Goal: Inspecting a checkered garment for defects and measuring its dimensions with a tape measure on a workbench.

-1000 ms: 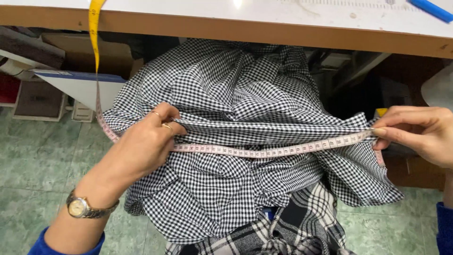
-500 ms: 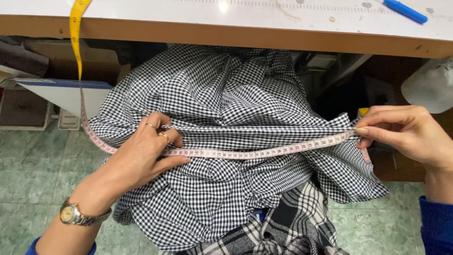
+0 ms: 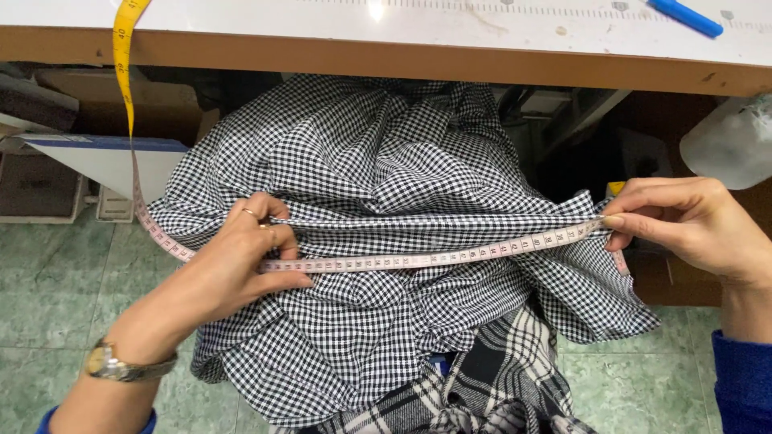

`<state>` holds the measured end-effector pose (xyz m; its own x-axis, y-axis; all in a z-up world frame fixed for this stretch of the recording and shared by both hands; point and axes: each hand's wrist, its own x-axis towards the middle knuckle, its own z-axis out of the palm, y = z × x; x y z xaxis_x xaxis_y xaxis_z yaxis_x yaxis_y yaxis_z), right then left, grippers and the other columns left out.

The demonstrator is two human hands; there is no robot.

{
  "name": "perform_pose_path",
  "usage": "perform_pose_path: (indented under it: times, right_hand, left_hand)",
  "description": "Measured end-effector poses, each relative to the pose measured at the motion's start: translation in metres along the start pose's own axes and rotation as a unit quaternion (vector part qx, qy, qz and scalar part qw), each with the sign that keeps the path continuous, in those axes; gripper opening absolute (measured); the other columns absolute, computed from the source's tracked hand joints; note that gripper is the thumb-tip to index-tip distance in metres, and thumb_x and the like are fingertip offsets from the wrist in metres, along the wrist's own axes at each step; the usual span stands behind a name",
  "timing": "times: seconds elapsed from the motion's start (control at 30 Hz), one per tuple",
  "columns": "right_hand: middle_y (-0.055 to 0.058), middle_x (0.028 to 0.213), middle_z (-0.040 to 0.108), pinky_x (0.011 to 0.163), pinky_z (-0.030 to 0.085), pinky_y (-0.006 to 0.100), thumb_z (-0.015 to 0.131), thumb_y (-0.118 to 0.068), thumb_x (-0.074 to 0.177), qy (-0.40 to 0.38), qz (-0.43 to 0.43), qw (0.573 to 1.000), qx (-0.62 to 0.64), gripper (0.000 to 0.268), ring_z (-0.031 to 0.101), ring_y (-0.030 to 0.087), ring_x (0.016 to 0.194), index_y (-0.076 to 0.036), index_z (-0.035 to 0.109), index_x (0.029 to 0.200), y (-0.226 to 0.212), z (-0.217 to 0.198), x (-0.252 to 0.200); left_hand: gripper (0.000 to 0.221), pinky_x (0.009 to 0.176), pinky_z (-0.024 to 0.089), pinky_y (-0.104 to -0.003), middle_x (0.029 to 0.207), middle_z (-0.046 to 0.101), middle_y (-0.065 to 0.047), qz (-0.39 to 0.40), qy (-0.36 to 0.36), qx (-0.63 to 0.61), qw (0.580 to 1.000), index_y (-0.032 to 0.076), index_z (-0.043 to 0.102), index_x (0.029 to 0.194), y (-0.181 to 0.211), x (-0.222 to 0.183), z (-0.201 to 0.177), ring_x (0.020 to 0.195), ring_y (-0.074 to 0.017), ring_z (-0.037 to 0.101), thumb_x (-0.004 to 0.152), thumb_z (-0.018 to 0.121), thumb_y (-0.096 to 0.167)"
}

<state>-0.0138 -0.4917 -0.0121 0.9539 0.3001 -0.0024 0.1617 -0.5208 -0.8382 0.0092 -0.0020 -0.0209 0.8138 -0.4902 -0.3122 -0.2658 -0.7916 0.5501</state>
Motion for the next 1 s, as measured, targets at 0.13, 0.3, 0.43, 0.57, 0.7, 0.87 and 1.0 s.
perform_pose_path:
  times: [0.13,0.3,0.43,0.57,0.7,0.87,1.0]
  right_hand:
    - [0.013,0.066,0.069,0.056,0.055,0.024,0.064,-0.004,0.08,0.007,0.002,1.0,0.006,0.012,0.07,0.019,0.048,0.004,0.073,0.081,-0.007,0.001,-0.002]
    - [0.013,0.067,0.068,0.054,0.055,0.024,0.063,-0.005,0.081,0.005,-0.006,1.0,0.006,0.012,0.07,0.019,0.043,0.004,0.072,0.081,-0.014,0.002,-0.001]
    - [0.012,0.067,0.069,0.056,0.053,0.024,0.064,-0.007,0.081,0.004,0.002,1.0,-0.006,0.013,0.068,0.017,0.056,0.003,0.073,0.08,-0.005,-0.001,-0.003]
    - [0.016,0.069,0.068,0.053,0.058,0.025,0.064,-0.002,0.08,0.012,0.004,1.0,0.025,0.012,0.072,0.022,0.05,0.007,0.071,0.08,0.0,0.0,-0.005]
    - [0.016,0.071,0.071,0.059,0.053,0.022,0.065,-0.002,0.078,0.031,-0.018,0.999,0.01,0.011,0.067,0.018,0.058,0.007,0.072,0.081,0.017,-0.001,-0.005]
    - [0.017,0.073,0.069,0.056,0.059,0.021,0.065,0.003,0.078,0.034,0.0,0.999,0.012,0.009,0.07,0.02,0.052,0.007,0.072,0.08,0.021,0.0,-0.005]
    - [0.015,0.072,0.071,0.055,0.06,0.021,0.066,-0.001,0.079,0.032,0.001,0.999,-0.02,0.009,0.071,0.019,0.053,0.004,0.074,0.078,0.02,-0.001,-0.004]
  left_hand:
    - [0.025,0.093,0.042,-0.033,0.105,0.054,0.003,0.03,0.039,-0.06,0.997,0.018,0.065,0.072,-0.008,-0.011,-0.015,0.106,-0.0137,0.049,0.072,0.079,0.039]
    - [0.016,0.089,0.046,-0.03,0.094,0.066,0.001,0.098,0.118,-0.113,0.982,0.014,0.065,0.076,-0.009,-0.02,-0.023,0.097,-0.0124,0.063,0.076,0.075,0.027]
    - [0.013,0.089,0.048,-0.031,0.096,0.067,0.002,0.091,0.13,-0.099,0.982,0.015,0.068,0.073,-0.011,-0.016,-0.017,0.097,-0.0125,0.063,0.077,0.074,0.026]
    - [0.011,0.08,0.05,-0.029,0.093,0.067,0.001,0.096,0.161,-0.085,0.979,0.014,0.07,0.073,-0.01,-0.017,-0.016,0.088,-0.0122,0.065,0.076,0.075,0.022]
    - [0.013,0.078,0.051,-0.029,0.089,0.067,-0.001,0.127,0.188,-0.082,0.971,0.013,0.067,0.073,-0.009,-0.018,-0.015,0.085,-0.0139,0.066,0.076,0.076,0.021]
    - [0.014,0.077,0.052,-0.027,0.087,0.067,-0.001,0.122,0.203,-0.078,0.968,0.012,0.066,0.071,-0.005,-0.018,-0.016,0.083,-0.0125,0.066,0.078,0.076,0.02]
    - [0.017,0.077,0.053,-0.026,0.084,0.069,-0.002,0.114,0.212,-0.081,0.967,0.011,0.065,0.069,-0.002,-0.018,-0.016,0.082,-0.0121,0.066,0.078,0.077,0.019]
